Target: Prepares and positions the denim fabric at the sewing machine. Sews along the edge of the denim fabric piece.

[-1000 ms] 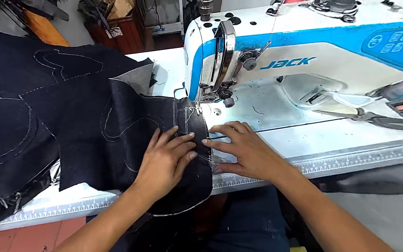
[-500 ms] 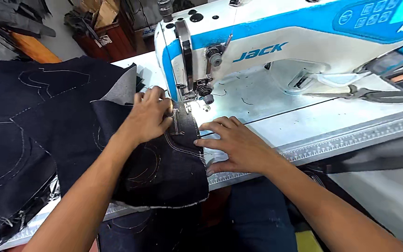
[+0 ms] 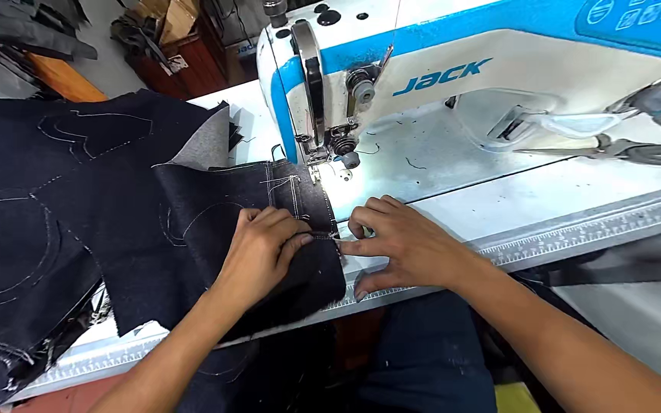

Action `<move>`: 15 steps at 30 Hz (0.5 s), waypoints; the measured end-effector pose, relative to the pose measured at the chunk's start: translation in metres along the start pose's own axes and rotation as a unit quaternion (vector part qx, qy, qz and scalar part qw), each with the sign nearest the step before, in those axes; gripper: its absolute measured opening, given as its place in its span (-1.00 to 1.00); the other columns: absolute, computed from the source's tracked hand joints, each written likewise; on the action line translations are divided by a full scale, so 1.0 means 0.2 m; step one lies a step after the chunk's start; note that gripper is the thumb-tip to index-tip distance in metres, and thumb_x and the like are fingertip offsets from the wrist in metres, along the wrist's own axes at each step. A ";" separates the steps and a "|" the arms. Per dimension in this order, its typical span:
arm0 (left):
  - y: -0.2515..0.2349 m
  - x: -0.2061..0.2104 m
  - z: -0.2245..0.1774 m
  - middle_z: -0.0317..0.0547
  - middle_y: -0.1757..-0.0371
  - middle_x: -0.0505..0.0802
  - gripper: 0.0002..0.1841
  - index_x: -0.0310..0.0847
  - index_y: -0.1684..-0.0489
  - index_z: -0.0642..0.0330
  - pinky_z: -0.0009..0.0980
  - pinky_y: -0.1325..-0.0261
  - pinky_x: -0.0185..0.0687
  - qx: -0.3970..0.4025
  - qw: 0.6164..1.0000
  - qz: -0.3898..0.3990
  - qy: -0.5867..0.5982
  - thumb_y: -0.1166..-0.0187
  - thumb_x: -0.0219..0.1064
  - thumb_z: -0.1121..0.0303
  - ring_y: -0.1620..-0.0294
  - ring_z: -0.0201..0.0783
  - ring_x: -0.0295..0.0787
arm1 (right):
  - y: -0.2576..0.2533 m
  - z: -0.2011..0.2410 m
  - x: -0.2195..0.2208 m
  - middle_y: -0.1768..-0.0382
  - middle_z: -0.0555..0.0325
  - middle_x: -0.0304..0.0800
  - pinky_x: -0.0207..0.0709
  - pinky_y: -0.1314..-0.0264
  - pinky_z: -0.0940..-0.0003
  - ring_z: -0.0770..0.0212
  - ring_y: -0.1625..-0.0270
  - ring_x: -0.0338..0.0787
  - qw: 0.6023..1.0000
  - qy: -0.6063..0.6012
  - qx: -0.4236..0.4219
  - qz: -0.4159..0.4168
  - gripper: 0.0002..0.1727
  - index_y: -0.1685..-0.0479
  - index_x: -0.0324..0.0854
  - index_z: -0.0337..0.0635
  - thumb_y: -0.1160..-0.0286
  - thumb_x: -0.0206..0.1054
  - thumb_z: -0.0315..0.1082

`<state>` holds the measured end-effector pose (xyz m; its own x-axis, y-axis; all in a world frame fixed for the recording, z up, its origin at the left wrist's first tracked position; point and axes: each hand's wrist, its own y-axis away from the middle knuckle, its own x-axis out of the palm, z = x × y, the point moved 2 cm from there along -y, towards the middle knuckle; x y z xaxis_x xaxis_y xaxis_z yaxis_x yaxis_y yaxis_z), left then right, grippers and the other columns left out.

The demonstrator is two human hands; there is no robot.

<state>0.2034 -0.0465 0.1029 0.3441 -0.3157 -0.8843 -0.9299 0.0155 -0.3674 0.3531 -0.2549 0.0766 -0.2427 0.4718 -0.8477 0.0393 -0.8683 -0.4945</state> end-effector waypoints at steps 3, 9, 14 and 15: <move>-0.06 0.03 0.04 -0.47 0.27 0.87 -0.79 0.88 0.08 -0.10 -0.10 -0.13 0.51 -0.014 1.000 0.010 0.015 -0.57 0.39 0.09 0.21 -0.44 0.76 | 0.00 0.00 0.00 0.27 0.36 0.64 0.33 0.19 0.32 0.30 0.20 0.54 1.000 0.002 -0.012 0.000 -0.33 0.10 0.92 0.27 -0.24 0.26 0.57; 0.00 0.02 -0.14 -0.20 -0.09 0.91 -0.71 0.90 0.05 0.00 0.11 -0.34 0.60 0.087 0.986 0.006 -0.142 -0.63 0.19 0.45 -0.20 -0.11 0.82 | 0.02 0.01 0.00 -0.33 0.36 0.79 0.50 -0.11 0.20 0.17 -0.26 0.67 0.999 0.026 -0.032 -0.008 -0.35 0.06 0.91 0.23 -0.41 0.18 0.50; 0.14 0.11 -0.14 -0.27 -0.62 0.65 -0.27 0.62 -0.56 -0.08 0.42 -0.69 0.15 -0.029 0.995 0.030 -0.094 -0.68 -0.05 -0.37 -0.76 -0.10 0.38 | 0.03 0.00 0.01 -0.38 0.48 0.77 0.46 -0.17 0.20 0.25 -0.33 0.65 1.000 0.027 0.003 0.002 -0.32 -0.07 0.87 0.24 -0.40 0.17 0.52; 0.13 0.12 -0.11 -0.27 -0.62 0.64 -0.25 0.61 -0.57 -0.10 0.42 -0.69 0.15 -0.031 0.996 0.021 -0.086 -0.61 0.03 -0.41 -0.75 -0.11 0.39 | 0.02 -0.01 0.02 -0.40 0.51 0.75 0.45 -0.17 0.18 0.26 -0.34 0.63 0.999 0.034 0.018 0.002 -0.29 -0.10 0.87 0.26 -0.39 0.14 0.56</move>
<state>0.1847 -0.0752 0.0786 0.3166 -0.1498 -0.9367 -0.9485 -0.0350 -0.3150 0.3534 -0.2562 0.0716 -0.1767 0.4758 -0.8616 0.0048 -0.8750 -0.4841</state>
